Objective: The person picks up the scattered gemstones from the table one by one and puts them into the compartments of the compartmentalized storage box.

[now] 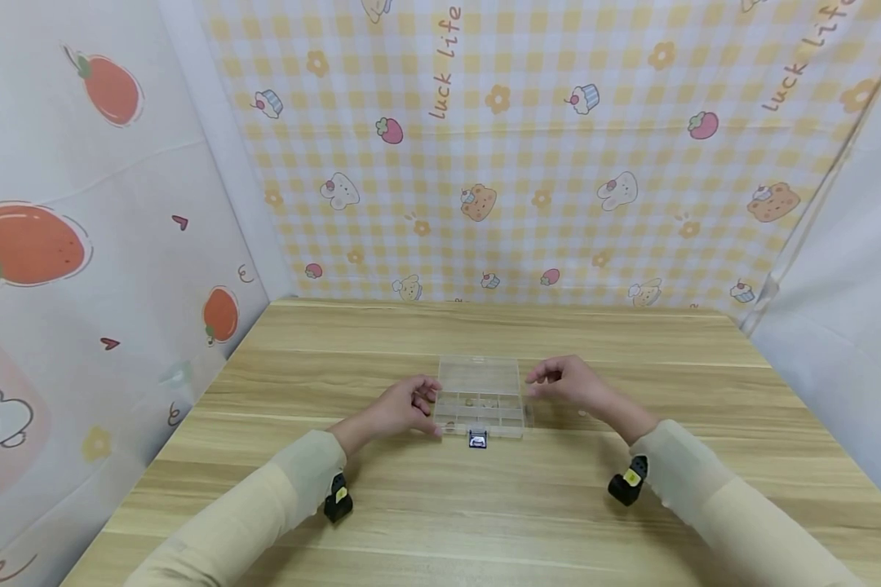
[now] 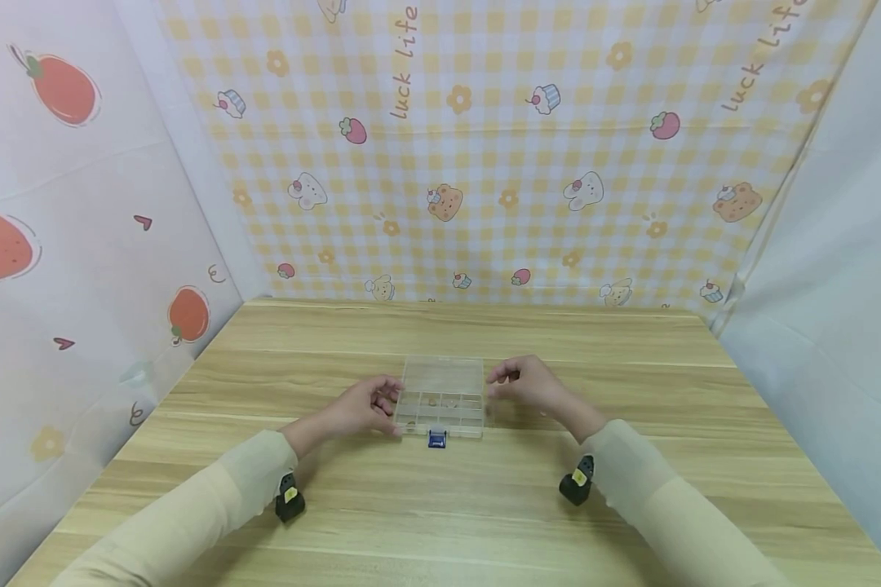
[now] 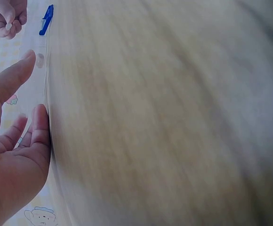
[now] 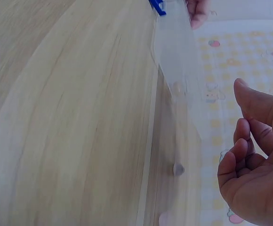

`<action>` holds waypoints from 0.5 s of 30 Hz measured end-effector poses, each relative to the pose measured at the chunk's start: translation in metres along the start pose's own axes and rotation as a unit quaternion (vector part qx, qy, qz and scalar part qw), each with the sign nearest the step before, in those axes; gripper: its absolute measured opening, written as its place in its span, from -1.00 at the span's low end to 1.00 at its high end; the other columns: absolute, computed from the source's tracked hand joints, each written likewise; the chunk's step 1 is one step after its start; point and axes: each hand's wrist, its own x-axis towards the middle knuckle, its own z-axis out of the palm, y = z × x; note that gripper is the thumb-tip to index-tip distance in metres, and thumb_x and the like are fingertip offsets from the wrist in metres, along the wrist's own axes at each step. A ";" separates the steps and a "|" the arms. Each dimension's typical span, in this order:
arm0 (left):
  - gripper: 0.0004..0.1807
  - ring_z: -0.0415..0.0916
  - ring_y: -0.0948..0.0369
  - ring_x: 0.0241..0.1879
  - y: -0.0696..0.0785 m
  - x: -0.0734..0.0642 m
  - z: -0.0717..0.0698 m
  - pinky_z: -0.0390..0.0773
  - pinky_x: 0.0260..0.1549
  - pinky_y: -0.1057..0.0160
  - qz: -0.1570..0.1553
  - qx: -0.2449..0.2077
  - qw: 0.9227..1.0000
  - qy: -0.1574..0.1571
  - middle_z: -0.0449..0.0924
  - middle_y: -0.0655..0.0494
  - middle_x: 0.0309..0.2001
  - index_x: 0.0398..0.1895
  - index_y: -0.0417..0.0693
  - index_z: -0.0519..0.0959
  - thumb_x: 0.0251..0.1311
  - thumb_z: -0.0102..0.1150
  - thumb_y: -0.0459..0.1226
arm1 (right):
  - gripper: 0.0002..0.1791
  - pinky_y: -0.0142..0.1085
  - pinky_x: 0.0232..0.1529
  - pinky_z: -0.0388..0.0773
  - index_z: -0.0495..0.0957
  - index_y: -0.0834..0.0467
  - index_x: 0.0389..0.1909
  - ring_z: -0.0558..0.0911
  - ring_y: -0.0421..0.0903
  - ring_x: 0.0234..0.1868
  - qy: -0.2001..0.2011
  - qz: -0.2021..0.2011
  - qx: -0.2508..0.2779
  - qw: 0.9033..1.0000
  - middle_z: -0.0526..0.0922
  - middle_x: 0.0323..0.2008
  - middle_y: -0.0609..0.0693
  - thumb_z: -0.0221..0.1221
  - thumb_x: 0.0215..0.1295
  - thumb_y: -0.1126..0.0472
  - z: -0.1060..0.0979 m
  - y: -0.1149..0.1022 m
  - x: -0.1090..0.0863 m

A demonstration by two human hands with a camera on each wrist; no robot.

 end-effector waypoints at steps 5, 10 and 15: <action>-0.27 0.42 0.11 -0.18 0.001 -0.001 0.000 0.49 -0.19 0.25 -0.002 -0.001 1.000 -0.002 0.43 -0.02 -0.06 0.14 -0.22 0.43 -0.19 0.56 -0.42 | -0.84 -0.32 -0.42 0.31 0.68 0.27 -0.28 0.36 -0.09 -0.42 -0.008 -0.005 0.004 1.000 0.51 -0.47 -0.03 0.38 0.14 0.29 0.008 -0.006 0.004; -0.26 0.42 0.09 -0.18 0.001 -0.001 0.001 0.48 -0.18 0.21 -0.003 0.000 1.000 0.001 0.43 -0.04 -0.06 0.14 -0.23 0.43 -0.20 0.56 -0.43 | -0.84 -0.32 -0.42 0.31 0.68 0.27 -0.27 0.36 -0.07 -0.41 -0.017 -0.007 0.011 1.000 0.52 -0.43 -0.02 0.38 0.14 0.30 0.014 -0.012 0.006; -0.24 0.42 0.05 -0.15 0.003 -0.002 0.001 0.48 -0.17 0.20 -0.003 -0.004 1.000 0.005 0.43 -0.08 -0.03 0.16 -0.25 0.42 -0.21 0.55 -0.46 | -0.85 -0.32 -0.42 0.31 0.68 0.24 -0.28 0.36 -0.07 -0.42 -0.030 -0.019 0.017 0.999 0.51 -0.45 -0.02 0.38 0.13 0.29 0.020 -0.018 0.008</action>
